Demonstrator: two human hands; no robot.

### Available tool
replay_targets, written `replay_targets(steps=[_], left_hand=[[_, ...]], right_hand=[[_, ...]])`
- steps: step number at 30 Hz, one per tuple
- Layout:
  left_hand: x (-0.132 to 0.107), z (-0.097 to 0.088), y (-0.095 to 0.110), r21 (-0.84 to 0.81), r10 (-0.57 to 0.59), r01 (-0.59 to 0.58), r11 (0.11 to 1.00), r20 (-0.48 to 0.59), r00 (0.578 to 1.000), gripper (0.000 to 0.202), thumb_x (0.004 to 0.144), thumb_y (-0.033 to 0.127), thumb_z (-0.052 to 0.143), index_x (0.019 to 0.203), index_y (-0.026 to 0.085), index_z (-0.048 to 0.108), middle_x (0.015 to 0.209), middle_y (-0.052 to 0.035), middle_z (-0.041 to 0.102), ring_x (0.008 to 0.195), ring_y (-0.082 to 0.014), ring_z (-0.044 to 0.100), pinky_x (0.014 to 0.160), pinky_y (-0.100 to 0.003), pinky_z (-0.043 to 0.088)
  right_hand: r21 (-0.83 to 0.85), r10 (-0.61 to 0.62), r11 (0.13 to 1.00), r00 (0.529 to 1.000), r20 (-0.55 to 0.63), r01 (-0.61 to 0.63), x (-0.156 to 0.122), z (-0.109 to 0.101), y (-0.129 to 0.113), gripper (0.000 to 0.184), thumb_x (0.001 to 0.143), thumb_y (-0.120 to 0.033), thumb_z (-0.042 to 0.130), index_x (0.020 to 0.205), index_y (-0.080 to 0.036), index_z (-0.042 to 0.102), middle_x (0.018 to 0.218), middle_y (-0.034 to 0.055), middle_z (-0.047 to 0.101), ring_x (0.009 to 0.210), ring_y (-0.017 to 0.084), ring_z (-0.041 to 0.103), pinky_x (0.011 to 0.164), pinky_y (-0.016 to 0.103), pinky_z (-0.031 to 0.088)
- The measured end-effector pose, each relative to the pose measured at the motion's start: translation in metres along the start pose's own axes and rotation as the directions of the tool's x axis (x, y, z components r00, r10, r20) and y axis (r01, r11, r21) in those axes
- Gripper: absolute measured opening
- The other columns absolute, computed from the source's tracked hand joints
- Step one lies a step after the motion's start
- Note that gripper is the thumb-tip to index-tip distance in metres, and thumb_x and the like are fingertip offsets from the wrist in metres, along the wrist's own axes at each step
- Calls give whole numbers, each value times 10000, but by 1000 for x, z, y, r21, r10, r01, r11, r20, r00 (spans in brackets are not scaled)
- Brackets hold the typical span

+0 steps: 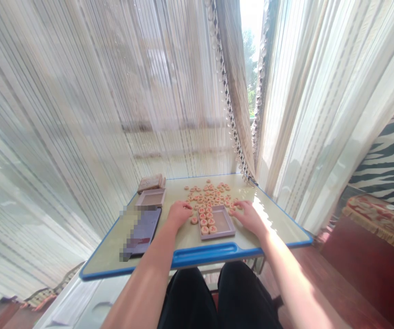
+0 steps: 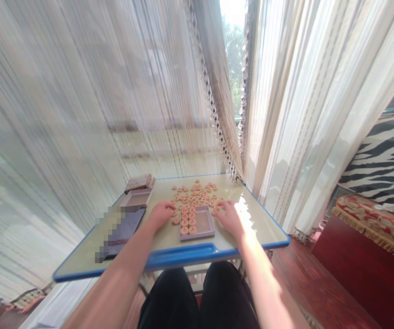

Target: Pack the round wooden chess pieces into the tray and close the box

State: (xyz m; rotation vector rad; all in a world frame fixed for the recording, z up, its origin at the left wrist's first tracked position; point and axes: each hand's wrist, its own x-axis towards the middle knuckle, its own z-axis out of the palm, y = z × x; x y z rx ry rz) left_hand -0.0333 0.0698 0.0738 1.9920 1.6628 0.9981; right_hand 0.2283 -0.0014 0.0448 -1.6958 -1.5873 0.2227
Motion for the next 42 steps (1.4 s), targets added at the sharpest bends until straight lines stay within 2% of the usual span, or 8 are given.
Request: replay_targets(steps=[5,12,18,26,30,34,38,42], left_hand=[[0,-1,-3,91,51,-56,994,54,997,168,567,118,639,682,198,732,884,-64,673,886,-230,598,873,-341,449],[-1,-4,-2,67,66,-72,995,89,994,135,594,244,708,721,214,742,890,-59,667,902,-228,600,862,-327,455],[-3,-3,-4,39,87,-89,995,54,995,192,585,285,729,764,217,746,872,-60,664,887,-224,602,843,-315,459],[-2,-1,0,43,15,-16,999,27,1000,234,637,268,698,850,170,704,916,-77,679,897,-229,604,847,-329,452],[-8,1,12,103,214,-203,974,-112,970,238,694,316,680,884,174,674,968,-72,642,983,-215,565,932,-333,418],[-17,3,26,77,427,-420,904,-118,897,207,709,298,682,887,194,663,1001,-70,611,1001,-205,552,941,-334,422],[-25,2,35,22,547,-548,836,-112,830,204,727,314,679,903,217,649,1004,-60,615,1006,-199,555,949,-338,423],[-29,3,39,62,563,-559,827,-104,820,201,731,342,676,892,227,638,1007,-55,614,1026,-204,544,960,-344,418]], right_hand=[[12,6,1000,1000,1,-6,0,-1,0,357,737,-403,568,1017,-204,665,1078,101,598,1021,241,548,922,380,387],[36,-4,999,1000,1,4,1,1,2,356,734,-407,580,1012,-202,667,1066,95,609,1038,241,544,938,374,379],[68,-32,997,999,-15,33,0,-1,-1,328,751,-382,553,1011,-211,657,1073,84,604,1020,234,549,938,383,382],[74,-103,992,994,-48,107,-1,-6,-6,257,772,-337,526,955,-233,674,1093,68,604,1043,237,522,964,408,356],[96,-190,976,980,-65,195,-6,-9,-17,229,779,-320,531,921,-217,679,1054,65,622,1066,240,496,980,403,335],[282,-254,923,965,-70,263,-14,-14,-32,211,778,-345,554,889,-207,670,946,54,650,984,216,535,907,367,396],[476,-163,864,986,-38,161,-14,-17,-43,265,779,-405,555,895,-186,650,851,45,665,777,173,582,741,318,458],[555,-182,828,975,127,82,-3,-14,-56,254,751,-406,598,879,-193,652,854,37,677,794,164,606,745,305,462]])
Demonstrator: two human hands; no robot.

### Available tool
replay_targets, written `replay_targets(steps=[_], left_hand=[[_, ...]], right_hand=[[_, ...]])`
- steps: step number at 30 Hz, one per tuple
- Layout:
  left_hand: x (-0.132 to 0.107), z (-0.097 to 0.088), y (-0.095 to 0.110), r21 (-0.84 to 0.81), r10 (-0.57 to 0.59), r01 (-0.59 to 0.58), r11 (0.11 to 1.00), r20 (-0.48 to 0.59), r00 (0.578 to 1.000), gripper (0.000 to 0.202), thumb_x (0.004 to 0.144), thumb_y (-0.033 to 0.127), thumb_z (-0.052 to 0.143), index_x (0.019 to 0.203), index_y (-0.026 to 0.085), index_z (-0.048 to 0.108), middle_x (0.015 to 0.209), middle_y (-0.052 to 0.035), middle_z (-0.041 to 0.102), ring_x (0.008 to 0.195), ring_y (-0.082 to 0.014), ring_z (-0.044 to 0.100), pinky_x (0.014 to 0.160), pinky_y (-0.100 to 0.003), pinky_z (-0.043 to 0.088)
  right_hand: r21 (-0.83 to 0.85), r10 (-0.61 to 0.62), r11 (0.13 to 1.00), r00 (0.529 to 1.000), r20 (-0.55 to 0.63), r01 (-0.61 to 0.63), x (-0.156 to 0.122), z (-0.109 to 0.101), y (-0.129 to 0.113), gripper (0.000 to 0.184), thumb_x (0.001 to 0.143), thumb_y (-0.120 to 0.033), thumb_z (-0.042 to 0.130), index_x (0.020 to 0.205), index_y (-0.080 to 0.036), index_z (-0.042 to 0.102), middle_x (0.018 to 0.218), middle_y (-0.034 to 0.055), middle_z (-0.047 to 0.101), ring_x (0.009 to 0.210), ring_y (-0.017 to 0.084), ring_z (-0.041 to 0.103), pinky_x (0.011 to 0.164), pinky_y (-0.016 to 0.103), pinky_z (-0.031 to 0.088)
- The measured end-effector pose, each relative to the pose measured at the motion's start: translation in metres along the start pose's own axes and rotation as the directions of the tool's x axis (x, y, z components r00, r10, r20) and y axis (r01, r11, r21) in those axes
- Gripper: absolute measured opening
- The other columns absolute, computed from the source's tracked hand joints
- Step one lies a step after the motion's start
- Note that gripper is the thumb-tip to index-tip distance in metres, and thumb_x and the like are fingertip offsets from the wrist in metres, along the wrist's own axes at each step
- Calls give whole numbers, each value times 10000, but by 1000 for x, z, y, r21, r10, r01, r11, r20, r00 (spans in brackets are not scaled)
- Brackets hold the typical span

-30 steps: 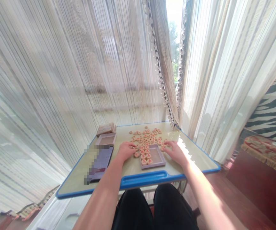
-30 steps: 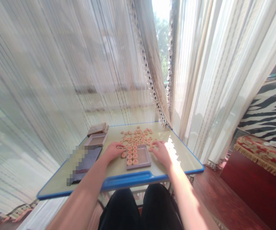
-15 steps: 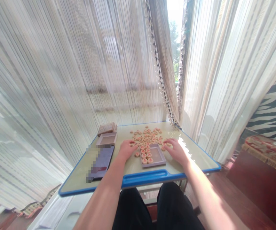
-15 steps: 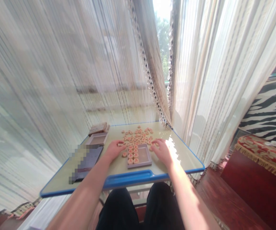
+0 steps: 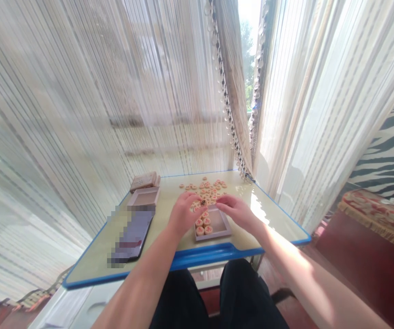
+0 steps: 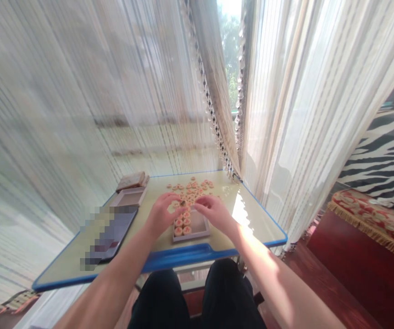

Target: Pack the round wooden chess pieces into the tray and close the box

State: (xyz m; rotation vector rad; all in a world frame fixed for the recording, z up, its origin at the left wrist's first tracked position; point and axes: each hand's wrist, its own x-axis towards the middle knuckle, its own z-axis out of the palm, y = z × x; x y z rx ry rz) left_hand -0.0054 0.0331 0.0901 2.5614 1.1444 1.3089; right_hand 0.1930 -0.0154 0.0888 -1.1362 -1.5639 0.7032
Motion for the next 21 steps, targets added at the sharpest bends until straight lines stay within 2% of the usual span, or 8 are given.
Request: replay_targets(steps=[3,5,9,11,13,17,19,21], left_hand=[[1,2,3,10,21,-21,1000,40,999,191,752,346,653,891,216,629,1011,-59,605,1031,-202,541,949,-335,424],[2,3,5,3,32,-32,999,69,997,184,771,346,632,889,205,625,1013,-65,602,1020,-197,547,935,-325,430],[2,4,9,42,-30,27,999,93,995,192,792,326,610,936,200,609,1015,-67,619,999,-201,558,929,-335,426],[2,6,10,79,-63,57,995,63,996,206,791,311,610,961,195,596,993,-64,629,981,-202,565,920,-334,427],[2,7,10,108,-69,65,992,33,997,191,792,292,602,954,191,591,959,-61,637,955,-198,572,901,-325,432],[0,7,8,125,62,-56,991,-43,997,174,782,250,589,943,186,599,931,-54,655,925,-187,583,875,-308,446],[-2,4,7,157,150,-131,979,-120,981,138,783,181,543,900,189,616,913,-47,668,912,-182,589,878,-319,446],[-3,-2,6,209,195,-148,967,-230,953,177,774,107,482,833,188,628,877,-44,677,890,-183,596,865,-335,452]], right_hand=[[151,22,988,997,73,-33,8,12,-4,233,711,-382,645,845,-191,652,818,26,675,761,154,612,712,292,469],[193,36,980,998,49,-44,11,20,-7,198,689,-355,661,790,-185,645,752,17,663,717,149,606,688,290,472],[86,0,996,997,-74,7,15,29,-10,135,696,-312,635,752,-191,613,692,-4,614,662,134,569,665,287,463],[13,26,1000,996,-90,-25,17,30,-10,158,690,-309,636,788,-189,608,722,2,613,668,134,561,660,290,455],[21,74,997,997,-29,-73,21,31,-8,204,682,-317,642,832,-183,605,748,11,622,679,138,565,644,285,450],[160,167,971,982,84,-179,28,22,-5,251,702,-359,626,864,-169,602,742,19,626,642,129,562,556,251,422],[91,157,983,986,52,-161,30,12,-2,270,709,-350,621,913,-173,608,763,18,632,643,123,559,564,248,417],[-86,79,993,996,32,-76,31,1,4,331,709,-309,620,1018,-195,594,782,9,639,654,120,552,596,252,417]])
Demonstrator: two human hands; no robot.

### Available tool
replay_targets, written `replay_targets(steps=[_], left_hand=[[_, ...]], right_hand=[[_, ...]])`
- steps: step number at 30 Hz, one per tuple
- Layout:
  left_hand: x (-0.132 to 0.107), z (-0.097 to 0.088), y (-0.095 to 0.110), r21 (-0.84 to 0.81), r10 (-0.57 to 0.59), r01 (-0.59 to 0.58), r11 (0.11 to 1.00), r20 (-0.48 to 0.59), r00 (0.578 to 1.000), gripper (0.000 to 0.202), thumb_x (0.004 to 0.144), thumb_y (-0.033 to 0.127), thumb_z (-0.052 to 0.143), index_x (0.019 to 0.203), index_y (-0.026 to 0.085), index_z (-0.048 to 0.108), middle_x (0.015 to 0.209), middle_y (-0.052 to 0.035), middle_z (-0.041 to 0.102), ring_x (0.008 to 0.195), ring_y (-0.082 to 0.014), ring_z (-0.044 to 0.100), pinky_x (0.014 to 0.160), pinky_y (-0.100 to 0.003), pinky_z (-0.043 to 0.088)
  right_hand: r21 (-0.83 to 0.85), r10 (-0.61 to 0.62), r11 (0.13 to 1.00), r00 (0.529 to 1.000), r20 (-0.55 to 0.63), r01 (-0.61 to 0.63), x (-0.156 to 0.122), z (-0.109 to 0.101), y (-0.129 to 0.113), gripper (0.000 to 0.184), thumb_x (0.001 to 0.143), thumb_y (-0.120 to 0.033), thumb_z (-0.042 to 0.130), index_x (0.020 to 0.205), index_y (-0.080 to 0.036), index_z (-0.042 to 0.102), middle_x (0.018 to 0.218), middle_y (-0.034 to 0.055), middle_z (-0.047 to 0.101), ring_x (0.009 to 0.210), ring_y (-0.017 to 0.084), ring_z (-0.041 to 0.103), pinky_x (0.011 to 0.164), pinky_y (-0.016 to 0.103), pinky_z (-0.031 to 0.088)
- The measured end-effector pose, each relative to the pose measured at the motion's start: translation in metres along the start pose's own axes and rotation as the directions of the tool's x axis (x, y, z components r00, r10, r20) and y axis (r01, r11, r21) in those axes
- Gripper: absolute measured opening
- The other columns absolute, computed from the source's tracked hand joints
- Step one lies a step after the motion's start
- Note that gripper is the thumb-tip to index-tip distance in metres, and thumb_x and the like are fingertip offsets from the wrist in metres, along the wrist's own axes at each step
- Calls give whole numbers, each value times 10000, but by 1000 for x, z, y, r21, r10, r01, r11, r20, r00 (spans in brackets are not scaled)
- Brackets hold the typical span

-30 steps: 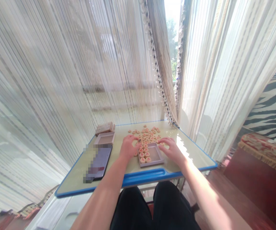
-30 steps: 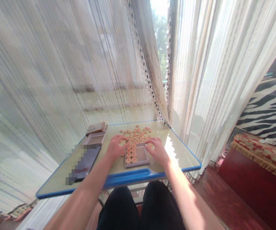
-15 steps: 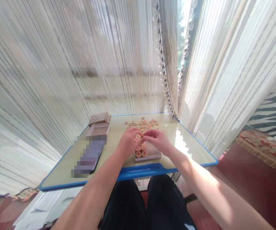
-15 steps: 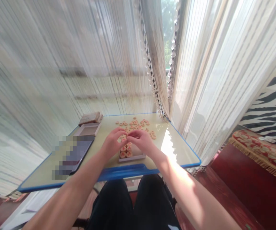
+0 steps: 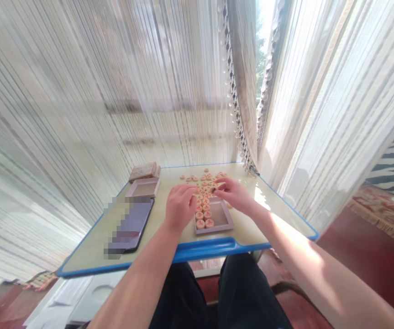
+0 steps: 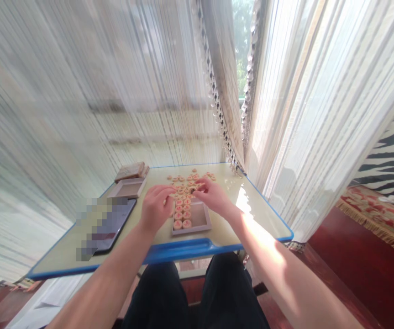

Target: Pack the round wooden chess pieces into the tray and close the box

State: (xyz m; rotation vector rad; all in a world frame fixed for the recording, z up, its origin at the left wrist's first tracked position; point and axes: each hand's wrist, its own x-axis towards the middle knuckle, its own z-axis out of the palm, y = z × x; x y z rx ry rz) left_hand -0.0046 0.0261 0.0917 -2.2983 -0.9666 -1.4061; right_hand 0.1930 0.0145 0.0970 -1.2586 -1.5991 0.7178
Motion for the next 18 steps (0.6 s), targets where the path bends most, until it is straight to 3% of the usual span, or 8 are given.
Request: replay_targets(steps=[3,5,7,10,13,15,18], left_hand=[[5,-9,-2,67,-7,11,998,-71,997,231,748,64,442,801,177,637,850,-52,684,875,-193,603,842,-351,466],[15,-12,-4,97,-29,25,995,43,999,251,729,56,440,806,175,647,842,-53,688,863,-196,606,829,-346,476],[30,-9,-5,123,-82,55,991,222,972,274,718,53,440,829,173,661,852,-53,693,863,-195,609,818,-331,487],[55,7,-7,191,-116,35,981,435,893,308,724,59,449,913,162,669,917,-65,695,931,-212,597,857,-344,475],[71,31,-9,224,-142,19,974,546,826,340,717,45,458,953,162,672,955,-74,692,984,-225,583,882,-350,458],[72,45,-13,191,-157,57,980,562,812,344,720,46,454,947,175,679,965,-67,694,976,-218,586,869,-338,464],[63,54,-23,66,-93,69,995,537,838,296,754,76,444,858,189,697,888,-48,702,896,-191,602,836,-318,475]], right_hand=[[-244,-96,963,991,91,115,0,-11,11,316,712,-235,592,1026,-209,602,814,11,654,687,127,558,639,259,417],[-338,-127,924,978,169,178,2,-14,13,243,706,-198,575,942,-212,631,824,10,665,756,140,574,685,259,415],[-398,-121,893,963,240,211,6,-16,10,291,707,-184,563,986,-241,623,833,-5,675,756,138,579,671,246,405],[-487,-15,854,945,327,182,14,-21,-2,339,697,-187,569,1026,-261,605,821,-15,684,660,125,575,591,225,381],[-536,74,830,922,379,154,21,-24,-8,225,691,-218,589,907,-248,644,808,-12,687,636,124,577,569,220,378],[-544,57,820,918,392,181,22,-22,-4,169,689,-224,599,843,-245,666,798,-12,685,668,133,580,588,223,385],[-535,-44,804,922,385,261,19,-17,8,152,719,-213,581,827,-250,682,798,-11,676,714,139,576,637,234,398]])
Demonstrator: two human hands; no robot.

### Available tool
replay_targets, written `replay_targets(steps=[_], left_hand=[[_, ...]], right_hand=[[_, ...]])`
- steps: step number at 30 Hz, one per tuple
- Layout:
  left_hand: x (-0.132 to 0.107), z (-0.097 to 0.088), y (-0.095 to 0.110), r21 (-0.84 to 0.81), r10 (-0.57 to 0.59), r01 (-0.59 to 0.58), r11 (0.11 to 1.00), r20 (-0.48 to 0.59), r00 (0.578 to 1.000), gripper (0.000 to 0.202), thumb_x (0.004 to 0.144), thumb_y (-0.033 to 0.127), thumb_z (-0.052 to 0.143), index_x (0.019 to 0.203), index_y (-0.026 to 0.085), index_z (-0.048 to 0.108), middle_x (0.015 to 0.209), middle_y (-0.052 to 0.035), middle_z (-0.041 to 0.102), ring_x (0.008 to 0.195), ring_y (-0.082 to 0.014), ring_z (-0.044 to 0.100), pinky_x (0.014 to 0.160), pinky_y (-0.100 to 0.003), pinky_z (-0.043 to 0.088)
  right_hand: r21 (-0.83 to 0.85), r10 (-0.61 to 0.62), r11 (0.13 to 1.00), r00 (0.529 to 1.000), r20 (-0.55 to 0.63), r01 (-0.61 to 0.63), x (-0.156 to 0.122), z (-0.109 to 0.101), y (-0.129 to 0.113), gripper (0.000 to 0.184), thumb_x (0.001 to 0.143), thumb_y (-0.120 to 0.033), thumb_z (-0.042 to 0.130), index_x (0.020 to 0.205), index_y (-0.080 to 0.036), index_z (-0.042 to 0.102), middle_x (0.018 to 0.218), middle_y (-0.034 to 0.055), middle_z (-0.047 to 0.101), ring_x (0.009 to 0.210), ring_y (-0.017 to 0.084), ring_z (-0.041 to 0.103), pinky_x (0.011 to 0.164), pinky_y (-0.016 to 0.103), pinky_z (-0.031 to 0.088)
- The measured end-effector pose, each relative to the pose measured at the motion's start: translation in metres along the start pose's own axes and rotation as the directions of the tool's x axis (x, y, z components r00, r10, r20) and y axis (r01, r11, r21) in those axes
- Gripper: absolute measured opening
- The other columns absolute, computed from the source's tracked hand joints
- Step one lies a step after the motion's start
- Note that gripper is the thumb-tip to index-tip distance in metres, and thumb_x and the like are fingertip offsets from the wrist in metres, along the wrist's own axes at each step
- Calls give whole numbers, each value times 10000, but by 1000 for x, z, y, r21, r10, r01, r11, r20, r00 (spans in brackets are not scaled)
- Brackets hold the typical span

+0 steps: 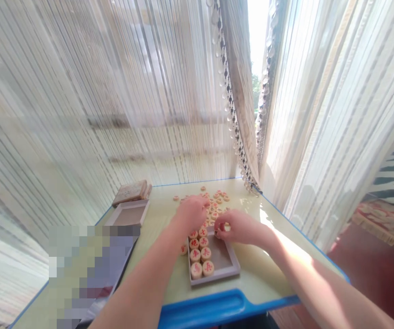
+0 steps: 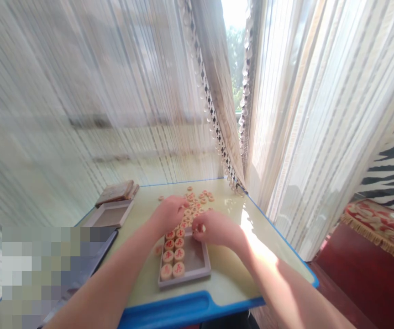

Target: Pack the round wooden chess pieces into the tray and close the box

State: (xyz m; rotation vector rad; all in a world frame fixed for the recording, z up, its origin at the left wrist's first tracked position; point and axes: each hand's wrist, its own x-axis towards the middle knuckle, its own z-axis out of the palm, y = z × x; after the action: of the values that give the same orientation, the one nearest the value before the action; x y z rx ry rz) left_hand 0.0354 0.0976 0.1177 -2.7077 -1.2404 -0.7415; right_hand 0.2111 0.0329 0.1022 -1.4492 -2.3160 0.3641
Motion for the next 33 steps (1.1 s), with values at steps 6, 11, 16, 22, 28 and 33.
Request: replay_targets(steps=[6,11,16,22,28,33], left_hand=[[-16,-7,-18,12,41,-40,999,-152,988,237,777,101,472,780,173,697,803,-43,705,826,-195,589,822,-345,463],[-14,-7,-12,52,74,-67,996,-130,989,233,780,105,473,774,170,697,781,-48,699,826,-197,583,810,-339,462],[-14,-3,-6,73,93,-88,993,-61,994,236,771,108,479,784,179,703,786,-46,702,828,-204,583,825,-353,460],[-13,-1,-7,61,64,-60,996,-63,996,239,776,127,467,805,181,699,794,-47,700,861,-209,584,845,-359,462],[-14,1,-4,65,67,-64,996,-32,997,240,774,129,458,738,192,687,749,-41,686,824,-196,591,829,-343,463],[-15,4,1,103,58,-56,993,-15,998,261,784,152,437,722,189,688,732,-50,680,800,-205,590,786,-334,467]], right_hand=[[-69,-77,995,995,-68,72,-9,11,2,182,787,-255,565,910,-261,700,921,37,620,856,173,562,744,278,416],[-86,-34,996,997,-73,28,-9,4,3,166,786,-310,595,883,-273,725,917,47,574,856,175,549,733,278,414],[-131,12,991,996,-88,-23,-10,5,3,193,773,-383,601,855,-256,721,835,35,562,745,151,540,646,265,383],[-129,-26,992,993,-118,10,-12,8,1,206,755,-357,602,902,-229,668,896,34,588,790,159,544,668,263,375],[-138,-75,988,996,-53,67,-10,10,0,142,733,-272,595,840,-232,680,840,26,592,770,156,530,653,255,367],[-132,-64,990,994,-87,52,-8,13,3,122,742,-269,582,820,-221,663,848,24,602,780,152,540,657,247,371]])
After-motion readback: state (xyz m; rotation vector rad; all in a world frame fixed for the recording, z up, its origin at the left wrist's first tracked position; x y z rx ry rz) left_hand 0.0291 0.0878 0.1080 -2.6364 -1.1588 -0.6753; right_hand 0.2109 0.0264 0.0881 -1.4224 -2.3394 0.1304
